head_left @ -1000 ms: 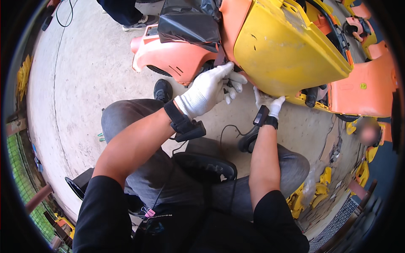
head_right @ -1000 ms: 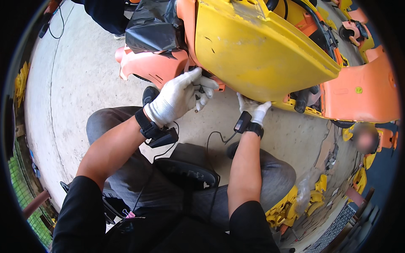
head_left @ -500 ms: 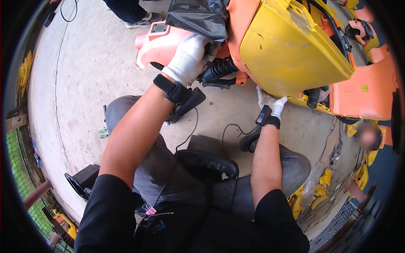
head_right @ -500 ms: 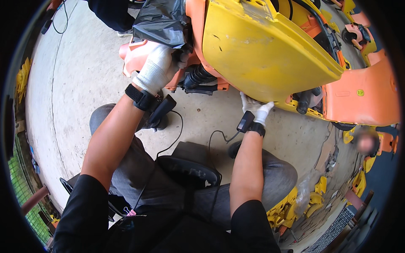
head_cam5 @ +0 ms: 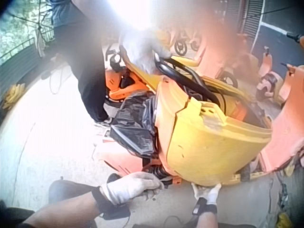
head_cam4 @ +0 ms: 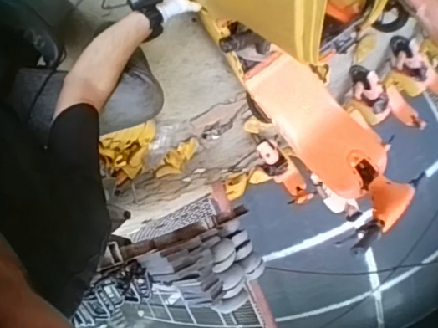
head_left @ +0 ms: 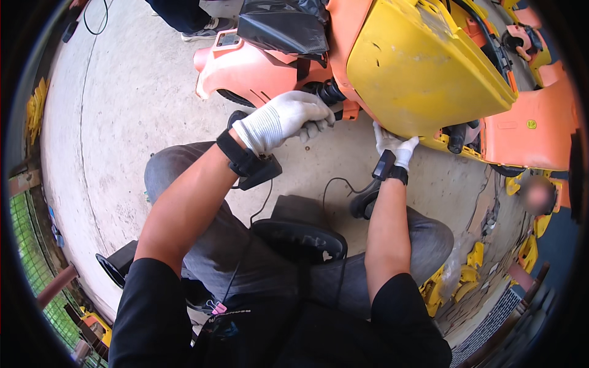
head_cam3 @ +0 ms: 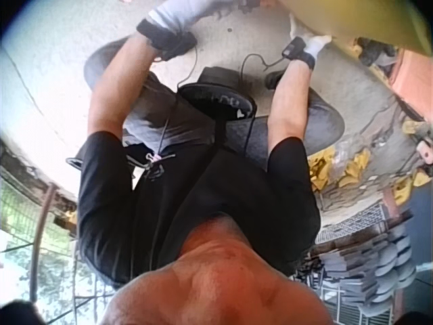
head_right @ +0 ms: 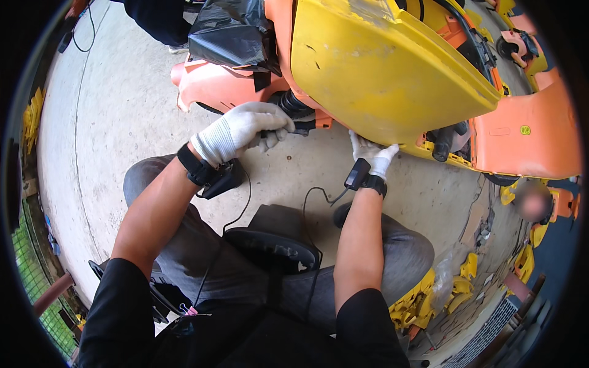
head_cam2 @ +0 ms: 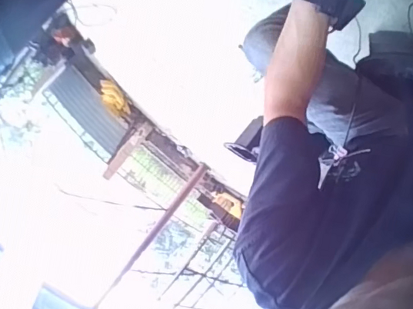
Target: The person uses a corded power drill to fasten screws into the yellow and orange plastic body panels of a small vehicle. They repeatedly position the panels, align screw holes, and drive screws to secure the components together.
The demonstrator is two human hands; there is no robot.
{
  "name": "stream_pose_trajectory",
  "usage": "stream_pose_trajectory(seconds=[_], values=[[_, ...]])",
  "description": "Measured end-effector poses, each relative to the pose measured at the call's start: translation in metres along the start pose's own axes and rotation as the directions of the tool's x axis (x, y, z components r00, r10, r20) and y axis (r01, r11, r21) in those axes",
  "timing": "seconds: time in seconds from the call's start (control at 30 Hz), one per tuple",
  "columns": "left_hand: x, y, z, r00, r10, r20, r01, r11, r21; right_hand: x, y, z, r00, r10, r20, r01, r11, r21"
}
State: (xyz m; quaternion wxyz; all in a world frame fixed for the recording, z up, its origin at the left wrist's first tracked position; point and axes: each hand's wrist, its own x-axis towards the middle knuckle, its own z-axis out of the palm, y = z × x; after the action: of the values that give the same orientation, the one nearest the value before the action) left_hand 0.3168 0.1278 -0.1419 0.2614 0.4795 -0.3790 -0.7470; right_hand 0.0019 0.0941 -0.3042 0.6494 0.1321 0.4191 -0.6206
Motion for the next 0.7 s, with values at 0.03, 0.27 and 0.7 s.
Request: stream_pose_trajectory(seconds=[0.03,0.27,0.7], values=[[0.001,-0.004,0.008,0.999,-0.023,0.040,0.024,0.999,-0.023,-0.002,0.001,0.002,1.000,-0.005,-0.004,0.005,1.000,-0.006],[0.003,-0.014,0.017,0.986,0.102,0.131,-0.058,0.949,-0.309,-0.004,0.002,0.008,0.999,-0.016,-0.034,0.015,0.999,-0.034],[-0.007,0.017,0.048,0.979,0.198,0.056,-0.185,0.966,-0.180,0.005,-0.003,0.003,0.993,-0.052,-0.104,0.048,0.998,-0.046]])
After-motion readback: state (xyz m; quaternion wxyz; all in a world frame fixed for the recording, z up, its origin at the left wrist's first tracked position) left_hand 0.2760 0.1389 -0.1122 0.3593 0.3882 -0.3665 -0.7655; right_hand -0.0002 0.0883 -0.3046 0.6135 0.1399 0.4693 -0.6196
